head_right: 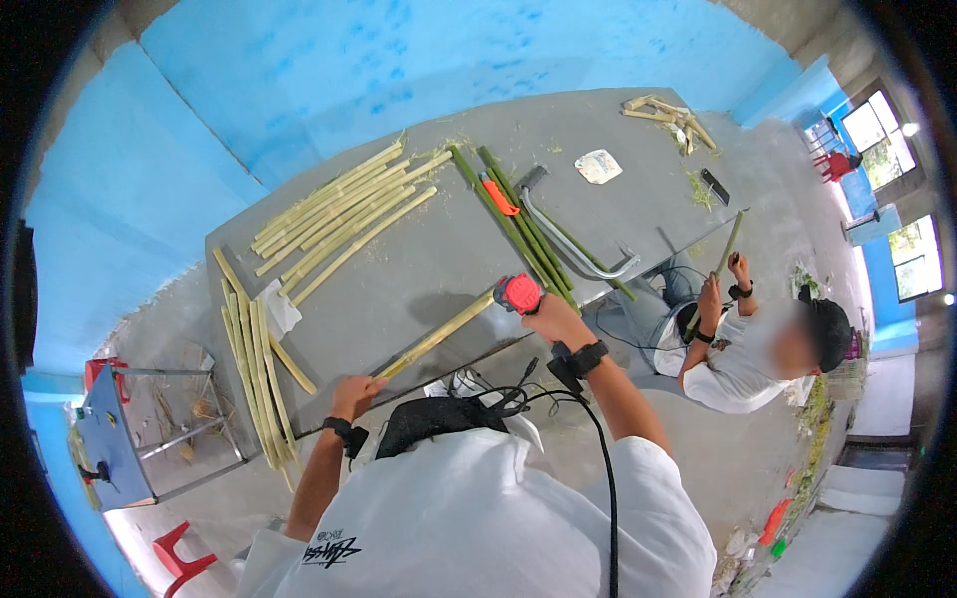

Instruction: The recorder uses a power drill to make holes in bamboo stalks at a workstation.

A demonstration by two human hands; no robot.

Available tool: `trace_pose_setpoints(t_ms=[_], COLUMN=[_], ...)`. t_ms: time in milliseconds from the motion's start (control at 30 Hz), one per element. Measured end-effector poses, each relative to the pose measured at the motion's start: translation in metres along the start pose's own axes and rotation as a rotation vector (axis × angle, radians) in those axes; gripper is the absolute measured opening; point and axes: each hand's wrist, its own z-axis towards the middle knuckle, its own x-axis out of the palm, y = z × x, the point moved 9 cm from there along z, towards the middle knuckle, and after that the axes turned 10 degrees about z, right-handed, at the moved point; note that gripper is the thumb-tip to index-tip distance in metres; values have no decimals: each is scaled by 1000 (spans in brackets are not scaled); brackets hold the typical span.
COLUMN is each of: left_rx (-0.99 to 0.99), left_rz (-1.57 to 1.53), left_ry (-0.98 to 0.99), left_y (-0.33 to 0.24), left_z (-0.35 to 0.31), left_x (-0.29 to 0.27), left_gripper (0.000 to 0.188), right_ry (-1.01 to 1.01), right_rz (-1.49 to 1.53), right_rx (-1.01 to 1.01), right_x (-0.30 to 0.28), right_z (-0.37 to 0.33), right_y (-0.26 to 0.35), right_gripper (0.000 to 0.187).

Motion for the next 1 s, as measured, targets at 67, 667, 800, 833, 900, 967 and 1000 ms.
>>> trace_pose_setpoints(t_ms=[67,667,800,833,900,967,1000], left_rx=[-18,26,60,16,100,-46,-58], left_rz=[27,-154,-459,-536,-413,-556,-563], left_ry=[18,-17,222,278,198,401,401], left_y=[1,-18,-26,-22,-32,-50,-45], left_z=[-2,18,13,17,22,8,3], left_x=[-4,-11,4,16,10,12,16], left_gripper=[69,60,52,50,49,47,47], right_ry=[-8,-79,-67,-69,-174,-180,-140], right_rz=[11,464,523,523,464,353,385], right_rx=[-57,-182,-19,-28,-196,-267,-170], right_x=[-12,-18,1,4,3,2,8], right_z=[-8,-18,-24,-21,-18,-20,-21], right_y=[6,-49,-64,-64,-66,-77,-69], right_gripper=[25,20,24,24,27,29,30])
